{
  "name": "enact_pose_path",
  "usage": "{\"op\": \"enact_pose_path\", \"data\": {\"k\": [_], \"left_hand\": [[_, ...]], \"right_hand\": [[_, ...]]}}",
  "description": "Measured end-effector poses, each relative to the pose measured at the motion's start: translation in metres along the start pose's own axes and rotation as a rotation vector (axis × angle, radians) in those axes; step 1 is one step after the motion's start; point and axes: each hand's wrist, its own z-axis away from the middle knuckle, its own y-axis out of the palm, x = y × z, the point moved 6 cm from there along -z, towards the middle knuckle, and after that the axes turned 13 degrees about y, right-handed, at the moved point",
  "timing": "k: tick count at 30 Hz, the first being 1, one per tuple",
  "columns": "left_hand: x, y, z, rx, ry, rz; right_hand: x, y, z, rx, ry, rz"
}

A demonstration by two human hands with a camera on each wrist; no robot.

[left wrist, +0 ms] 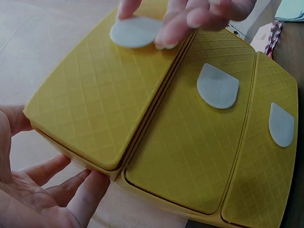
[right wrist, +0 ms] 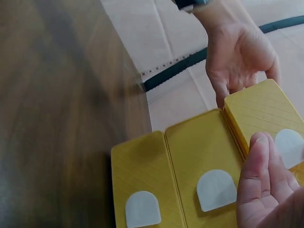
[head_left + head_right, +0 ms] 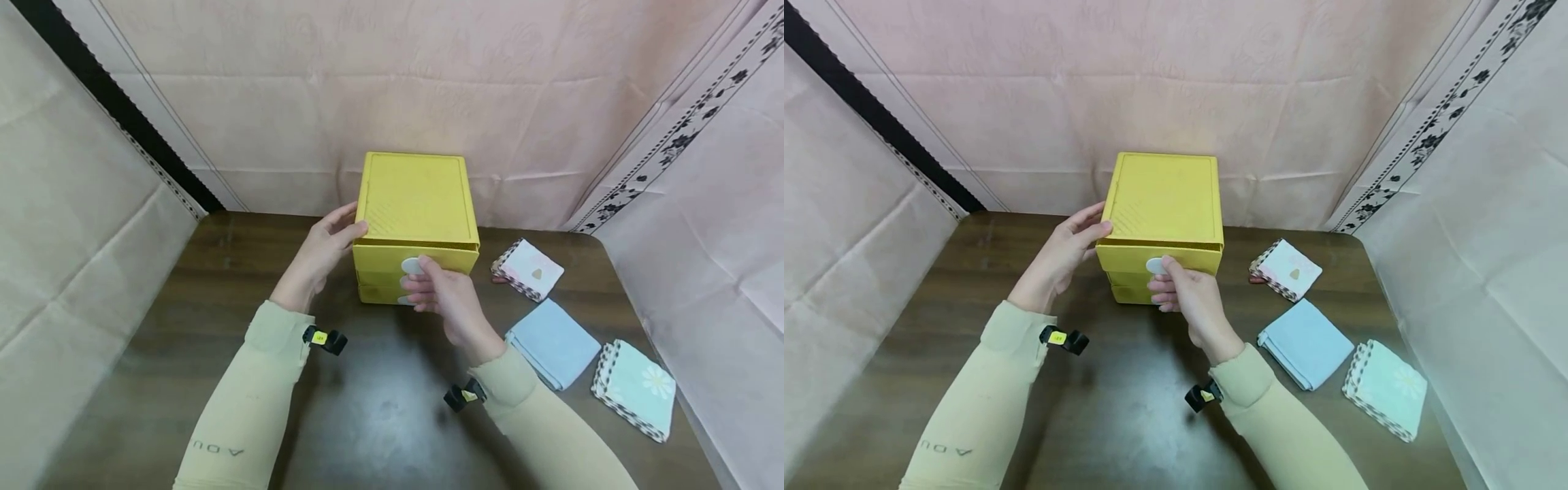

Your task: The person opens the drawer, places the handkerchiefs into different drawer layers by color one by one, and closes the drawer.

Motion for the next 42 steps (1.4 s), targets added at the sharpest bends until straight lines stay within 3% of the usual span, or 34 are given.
{"op": "enact_pose_path", "data": {"k": [23,32,37,42], "left_hand": [[-0.001,0.0,0.0,0.001,0.002,-0.057],[-0.001,-0.006,0.003,-0.005,0.013,-0.041],[-0.001,-0.005,0.002,0.005,0.016,-0.03],[-0.001,0.0,0.001,0.016,0.009,-0.016]], "right_hand": [[-0.038,-0.002,0.068,0.084,-0.007,0.077],[-0.043,0.0,0.071,0.125,-0.025,0.116],[-0.04,-0.008,0.074,0.112,-0.097,0.199],[-0.033,-0.034,0.086,0.078,-0.298,0.324]]}}
